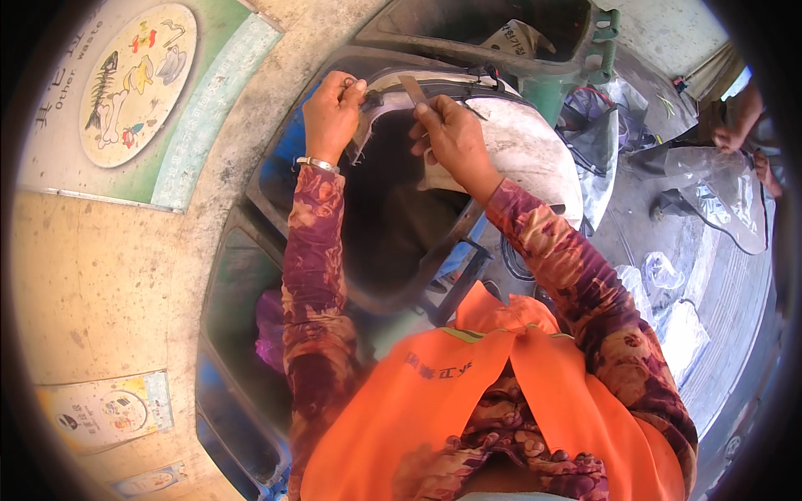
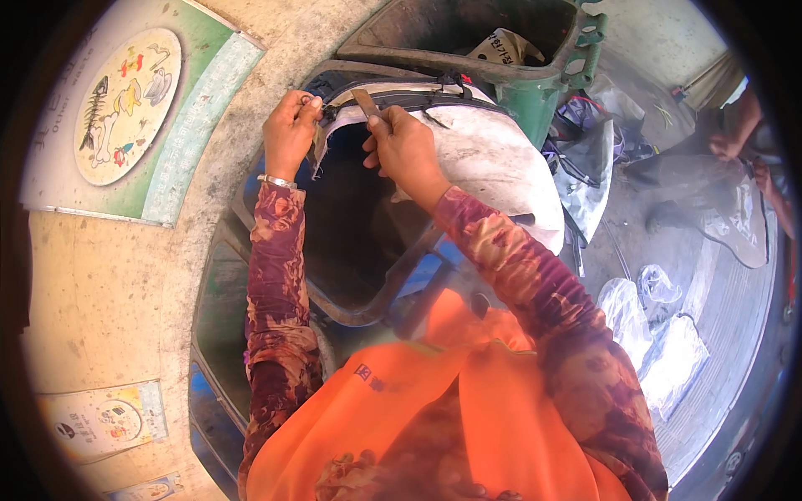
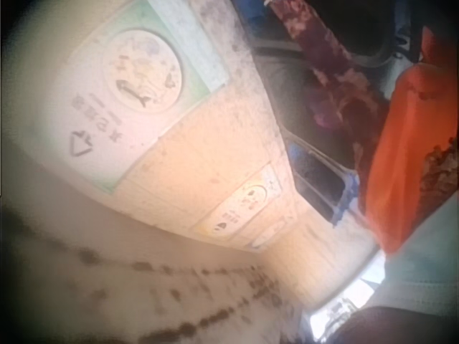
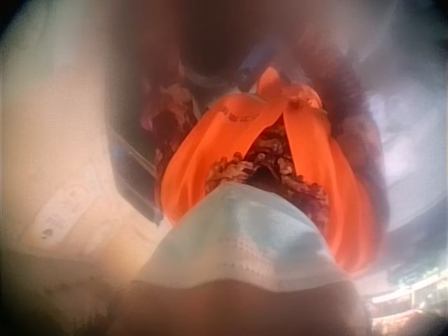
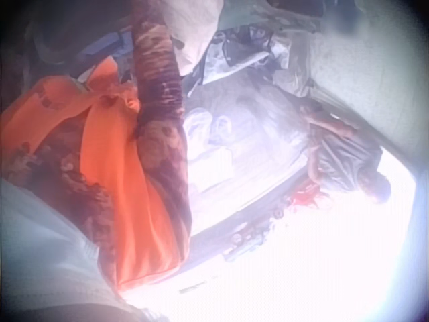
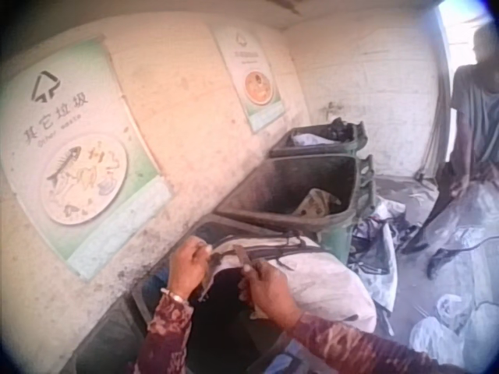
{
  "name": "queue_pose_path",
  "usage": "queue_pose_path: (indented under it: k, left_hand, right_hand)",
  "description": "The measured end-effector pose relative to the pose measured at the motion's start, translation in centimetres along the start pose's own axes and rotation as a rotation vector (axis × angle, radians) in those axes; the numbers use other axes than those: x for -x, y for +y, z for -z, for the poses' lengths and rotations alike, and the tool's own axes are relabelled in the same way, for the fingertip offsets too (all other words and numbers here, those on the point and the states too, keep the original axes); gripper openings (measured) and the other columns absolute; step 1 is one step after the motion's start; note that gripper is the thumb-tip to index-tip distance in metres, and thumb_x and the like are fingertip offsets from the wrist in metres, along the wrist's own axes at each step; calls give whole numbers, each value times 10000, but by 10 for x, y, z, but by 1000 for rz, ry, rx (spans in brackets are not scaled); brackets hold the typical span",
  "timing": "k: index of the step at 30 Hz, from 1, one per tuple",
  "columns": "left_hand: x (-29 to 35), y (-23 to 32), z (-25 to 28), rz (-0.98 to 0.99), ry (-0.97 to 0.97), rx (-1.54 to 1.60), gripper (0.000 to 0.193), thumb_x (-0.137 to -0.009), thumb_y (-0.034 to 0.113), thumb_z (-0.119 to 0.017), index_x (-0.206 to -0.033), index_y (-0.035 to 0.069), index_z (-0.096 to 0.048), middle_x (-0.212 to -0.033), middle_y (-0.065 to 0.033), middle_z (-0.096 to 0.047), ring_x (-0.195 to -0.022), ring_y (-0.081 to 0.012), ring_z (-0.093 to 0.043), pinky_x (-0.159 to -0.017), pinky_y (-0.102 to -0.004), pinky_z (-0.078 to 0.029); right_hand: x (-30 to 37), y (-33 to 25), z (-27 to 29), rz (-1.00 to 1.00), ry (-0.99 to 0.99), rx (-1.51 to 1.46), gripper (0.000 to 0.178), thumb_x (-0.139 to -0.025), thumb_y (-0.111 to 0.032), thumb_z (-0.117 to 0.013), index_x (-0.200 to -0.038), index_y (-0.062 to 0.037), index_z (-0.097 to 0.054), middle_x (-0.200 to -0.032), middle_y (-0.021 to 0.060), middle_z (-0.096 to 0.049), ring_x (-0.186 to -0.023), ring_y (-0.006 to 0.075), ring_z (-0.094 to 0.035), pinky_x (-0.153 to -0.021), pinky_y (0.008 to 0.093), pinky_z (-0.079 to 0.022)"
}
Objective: The person uses a knife to cut and remove parts of a purple and white bag, including straps and fabric sections, while another person assists by holding the bag. The person works on the bag both standing and squatting, removing pieces and placing them aside.
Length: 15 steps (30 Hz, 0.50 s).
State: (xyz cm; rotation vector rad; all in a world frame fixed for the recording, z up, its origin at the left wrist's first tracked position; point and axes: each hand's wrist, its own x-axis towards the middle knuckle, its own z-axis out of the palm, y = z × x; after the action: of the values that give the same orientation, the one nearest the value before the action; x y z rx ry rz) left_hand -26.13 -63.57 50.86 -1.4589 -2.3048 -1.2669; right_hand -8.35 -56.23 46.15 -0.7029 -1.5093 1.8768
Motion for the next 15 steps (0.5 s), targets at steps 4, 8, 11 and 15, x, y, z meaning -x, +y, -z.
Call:
queue_pose_path:
  k: [4, 8, 11, 15]
  left_hand:
    - [3, 4, 3, 23, -35, 93, 150, -894, 156, -690, -881, 26, -616, -723, -72, -669, -643, -157, -641, -635, -281, -500]
    - [12, 8, 7, -86, 15, 6, 112, -920, 141, -674, -941, 33, -651, -720, -12, -633, -618, -81, -557, -578, -238, -448]
    - [16, 11, 5, -169, 85, 46, 110, -934, 139, -666, -996, 49, -676, -728, 11, -618, -623, -56, -541, -560, -230, -436]
    - [17, 16, -3, -175, 159, -60, 105, -934, 164, -667, -966, 64, -658, -736, -37, -625, -630, -135, -589, -585, -281, -470]
  right_hand:
    - [0, -6, -3, 389, 160, 326, 228, -957, -197, -612, -928, 21, -555, -696, 198, -651, -674, 372, -675, -590, 464, -511]
    - [-22, -6, 0, 577, 169, 501, 239, -944, -186, -624, -891, 23, -519, -721, 275, -627, -725, 499, -620, -615, 519, -487]
    - [-29, -5, 1, 564, 192, 551, 223, -949, -174, -606, -916, 29, -520, -700, 262, -626, -708, 480, -631, -623, 520, -493]
    - [-12, 8, -4, 393, 75, 385, 204, -966, -178, -576, -955, 22, -538, -711, 233, -638, -661, 423, -641, -601, 477, -516]
